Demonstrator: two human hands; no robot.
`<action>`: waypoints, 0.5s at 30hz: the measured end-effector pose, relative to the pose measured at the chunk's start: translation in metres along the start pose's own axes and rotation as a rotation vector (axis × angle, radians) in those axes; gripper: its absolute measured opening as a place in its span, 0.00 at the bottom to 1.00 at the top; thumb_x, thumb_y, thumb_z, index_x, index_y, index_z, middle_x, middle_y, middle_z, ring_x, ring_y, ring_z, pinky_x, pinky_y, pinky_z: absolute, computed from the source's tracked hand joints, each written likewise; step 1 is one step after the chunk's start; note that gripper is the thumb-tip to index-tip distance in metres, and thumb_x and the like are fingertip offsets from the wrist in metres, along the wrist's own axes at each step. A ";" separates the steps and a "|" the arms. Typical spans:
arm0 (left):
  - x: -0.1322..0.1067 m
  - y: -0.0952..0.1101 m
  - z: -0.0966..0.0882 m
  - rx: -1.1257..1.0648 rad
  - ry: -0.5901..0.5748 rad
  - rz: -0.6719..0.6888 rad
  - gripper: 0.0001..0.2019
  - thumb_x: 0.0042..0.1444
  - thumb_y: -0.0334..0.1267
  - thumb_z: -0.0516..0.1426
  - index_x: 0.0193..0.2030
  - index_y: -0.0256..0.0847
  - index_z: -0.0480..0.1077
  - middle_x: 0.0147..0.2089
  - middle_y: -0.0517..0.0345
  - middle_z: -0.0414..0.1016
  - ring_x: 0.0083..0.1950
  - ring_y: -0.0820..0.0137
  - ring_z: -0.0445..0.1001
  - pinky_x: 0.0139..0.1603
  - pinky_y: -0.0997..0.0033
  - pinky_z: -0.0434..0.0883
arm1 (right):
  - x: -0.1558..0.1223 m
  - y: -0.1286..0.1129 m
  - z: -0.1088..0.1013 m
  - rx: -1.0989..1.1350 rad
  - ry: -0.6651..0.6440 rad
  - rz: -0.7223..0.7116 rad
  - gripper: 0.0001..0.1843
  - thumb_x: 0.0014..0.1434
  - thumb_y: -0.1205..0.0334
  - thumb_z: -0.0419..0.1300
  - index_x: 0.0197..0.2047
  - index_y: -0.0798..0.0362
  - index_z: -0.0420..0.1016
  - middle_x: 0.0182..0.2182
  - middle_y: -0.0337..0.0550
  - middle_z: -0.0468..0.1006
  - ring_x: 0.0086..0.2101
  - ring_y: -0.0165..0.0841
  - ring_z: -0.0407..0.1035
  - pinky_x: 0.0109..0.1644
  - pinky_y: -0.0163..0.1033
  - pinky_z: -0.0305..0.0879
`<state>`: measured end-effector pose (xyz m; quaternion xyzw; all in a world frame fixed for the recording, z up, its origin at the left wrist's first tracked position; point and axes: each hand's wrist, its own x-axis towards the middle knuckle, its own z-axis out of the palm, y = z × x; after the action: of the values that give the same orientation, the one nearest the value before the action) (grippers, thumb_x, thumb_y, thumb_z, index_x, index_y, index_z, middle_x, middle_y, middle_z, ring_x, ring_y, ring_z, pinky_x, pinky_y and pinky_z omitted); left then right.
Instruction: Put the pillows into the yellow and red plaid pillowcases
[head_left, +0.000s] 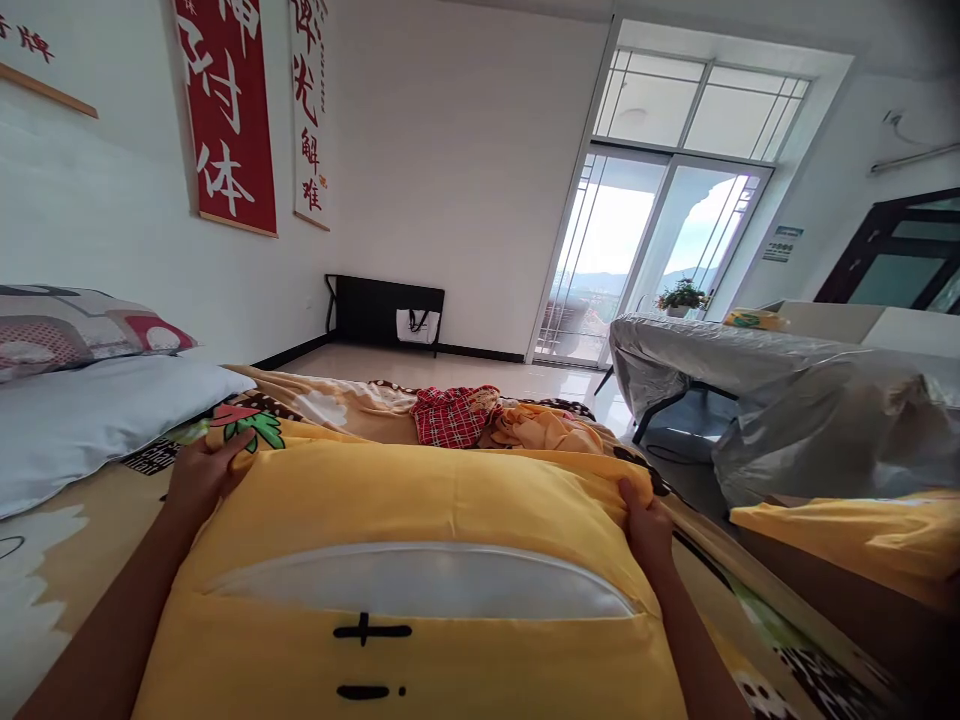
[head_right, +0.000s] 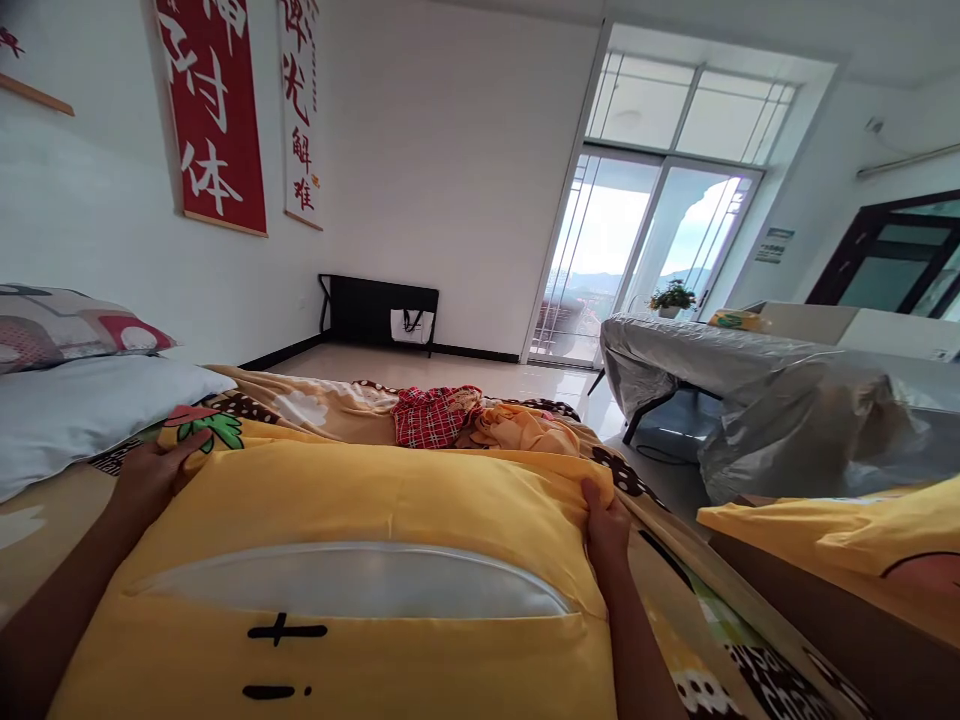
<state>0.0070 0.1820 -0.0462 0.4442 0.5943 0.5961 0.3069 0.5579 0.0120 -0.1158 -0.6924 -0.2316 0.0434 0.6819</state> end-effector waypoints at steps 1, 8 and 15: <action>-0.001 0.003 -0.001 0.000 0.036 0.027 0.12 0.39 0.43 0.62 0.25 0.36 0.69 0.24 0.60 0.67 0.28 0.71 0.63 0.29 0.71 0.61 | 0.001 -0.003 -0.001 -0.002 0.016 -0.008 0.31 0.41 0.37 0.57 0.37 0.57 0.71 0.28 0.47 0.75 0.31 0.39 0.69 0.31 0.41 0.66; -0.007 0.009 0.003 -0.138 0.321 0.157 0.12 0.44 0.42 0.58 0.31 0.35 0.69 0.30 0.59 0.68 0.31 0.72 0.62 0.32 0.72 0.61 | 0.006 -0.011 -0.008 -0.185 0.208 -0.140 0.29 0.46 0.39 0.54 0.33 0.59 0.73 0.28 0.52 0.75 0.32 0.42 0.68 0.33 0.43 0.63; -0.040 0.057 -0.019 -0.316 0.505 0.229 0.10 0.41 0.38 0.57 0.31 0.34 0.70 0.29 0.63 0.64 0.28 0.77 0.60 0.27 0.76 0.60 | 0.008 -0.015 -0.011 -0.228 0.361 -0.197 0.26 0.52 0.43 0.52 0.36 0.60 0.74 0.30 0.54 0.76 0.34 0.44 0.69 0.35 0.42 0.61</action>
<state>0.0163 0.1320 0.0052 0.2927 0.4979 0.8032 0.1458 0.5653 0.0044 -0.0985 -0.7356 -0.1758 -0.1744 0.6305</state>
